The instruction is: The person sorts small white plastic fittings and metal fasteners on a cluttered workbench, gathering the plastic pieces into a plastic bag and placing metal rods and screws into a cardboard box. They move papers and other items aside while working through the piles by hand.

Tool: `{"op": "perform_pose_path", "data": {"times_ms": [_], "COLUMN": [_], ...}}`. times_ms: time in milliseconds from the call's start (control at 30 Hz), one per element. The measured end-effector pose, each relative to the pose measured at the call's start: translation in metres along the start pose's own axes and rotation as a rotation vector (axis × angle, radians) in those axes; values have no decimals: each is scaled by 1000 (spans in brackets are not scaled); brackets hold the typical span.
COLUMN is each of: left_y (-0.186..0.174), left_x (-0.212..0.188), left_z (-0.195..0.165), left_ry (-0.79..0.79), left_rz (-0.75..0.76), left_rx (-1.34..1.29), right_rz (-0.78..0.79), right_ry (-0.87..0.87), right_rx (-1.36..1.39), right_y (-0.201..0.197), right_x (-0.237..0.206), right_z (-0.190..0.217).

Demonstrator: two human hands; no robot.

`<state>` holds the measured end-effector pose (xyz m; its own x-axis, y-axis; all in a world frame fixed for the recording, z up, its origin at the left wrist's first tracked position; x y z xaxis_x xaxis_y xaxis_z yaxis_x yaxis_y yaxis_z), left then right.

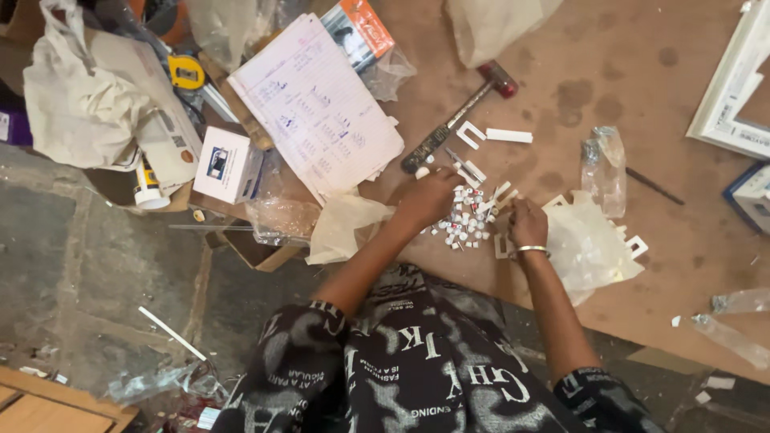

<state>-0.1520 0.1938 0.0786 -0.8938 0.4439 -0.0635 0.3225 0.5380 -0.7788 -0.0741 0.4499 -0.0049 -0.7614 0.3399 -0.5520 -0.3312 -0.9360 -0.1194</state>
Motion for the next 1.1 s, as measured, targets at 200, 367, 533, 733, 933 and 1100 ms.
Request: {"op": "perform_pose_path", "data": {"times_ms": [200, 367, 533, 733, 933, 1100], "left_y": [50, 59, 52, 32, 69, 74], "left_x": [15, 18, 17, 10, -19, -53], "left_z": [-9, -1, -7, 4, 41, 35], "left_ry": [272, 257, 185, 47, -573, -536], "left_rz": [18, 189, 207, -155, 326, 404], "left_rx": [317, 211, 287, -30, -1388, -1179], "right_rz": [161, 196, 301, 297, 24, 354], "right_ry": [-397, -270, -452, -546, -315, -562], "right_rx": [-466, -793, -820, -750, -637, -860], "right_y": [38, 68, 76, 69, 27, 31], "right_x": [-29, -41, -50, -48, -50, -92], "right_z": [48, 60, 51, 40, 50, 53]}}
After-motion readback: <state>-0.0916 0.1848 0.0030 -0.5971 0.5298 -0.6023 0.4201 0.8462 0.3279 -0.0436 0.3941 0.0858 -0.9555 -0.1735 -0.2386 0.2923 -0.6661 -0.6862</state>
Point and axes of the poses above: each hand's wrist, its own x-axis towards the middle knuckle, its own y-axis out of the palm, z = x × y, the point moved 4 cm from there along x, towards the middle knuckle, and after that the axes turned 8 degrees about x, right-handed, at the moved point
